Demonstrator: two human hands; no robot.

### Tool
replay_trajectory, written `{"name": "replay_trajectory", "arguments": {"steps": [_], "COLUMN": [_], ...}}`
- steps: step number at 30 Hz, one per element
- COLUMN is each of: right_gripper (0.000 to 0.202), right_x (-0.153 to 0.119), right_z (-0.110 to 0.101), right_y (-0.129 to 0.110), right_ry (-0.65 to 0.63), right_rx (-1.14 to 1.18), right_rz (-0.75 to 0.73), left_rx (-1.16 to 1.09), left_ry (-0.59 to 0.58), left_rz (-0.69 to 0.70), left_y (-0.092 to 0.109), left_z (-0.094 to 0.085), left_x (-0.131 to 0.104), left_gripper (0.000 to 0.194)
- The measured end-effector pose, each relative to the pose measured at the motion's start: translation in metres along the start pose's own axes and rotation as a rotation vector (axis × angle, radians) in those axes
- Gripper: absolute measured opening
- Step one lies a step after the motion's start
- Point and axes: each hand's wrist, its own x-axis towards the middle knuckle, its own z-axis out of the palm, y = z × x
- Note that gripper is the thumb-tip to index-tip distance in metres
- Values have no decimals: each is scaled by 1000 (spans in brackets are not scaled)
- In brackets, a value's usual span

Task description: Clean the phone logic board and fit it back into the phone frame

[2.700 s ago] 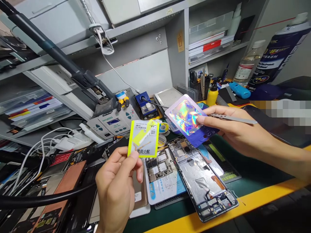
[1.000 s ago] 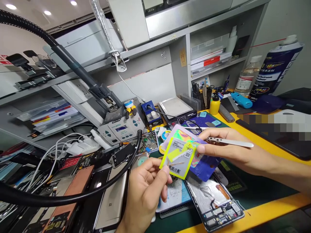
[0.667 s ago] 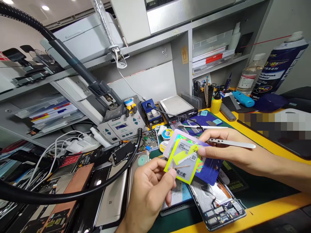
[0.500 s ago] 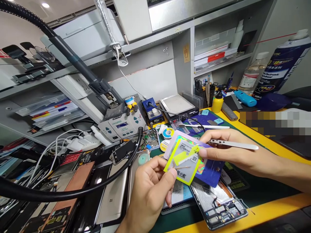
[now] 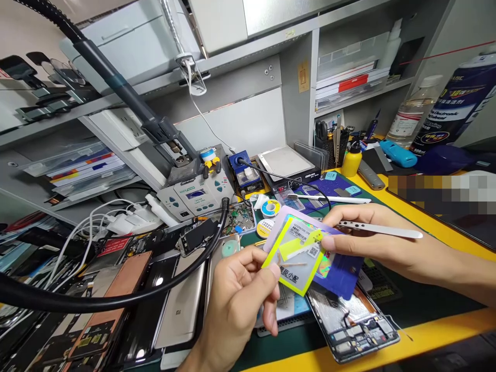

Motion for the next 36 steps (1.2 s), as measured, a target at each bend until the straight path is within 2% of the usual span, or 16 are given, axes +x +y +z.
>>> {"name": "replay_trajectory", "arguments": {"steps": [10, 19, 29, 36], "right_gripper": [27, 29, 28, 28], "right_x": [-2, -2, -1, 1], "right_z": [0, 0, -2, -3], "right_y": [2, 4, 16, 15], "right_ry": [-19, -41, -80, -73], "right_rx": [21, 14, 25, 28], "right_rz": [-19, -10, -22, -33], "left_rx": [11, -35, -31, -63], "left_ry": [-94, -65, -49, -87], "left_rz": [88, 83, 10, -16], "left_y": [-21, -28, -13, -15], "left_z": [-11, -8, -6, -8], "left_x": [8, 10, 8, 6], "left_gripper": [41, 35, 39, 32]}}
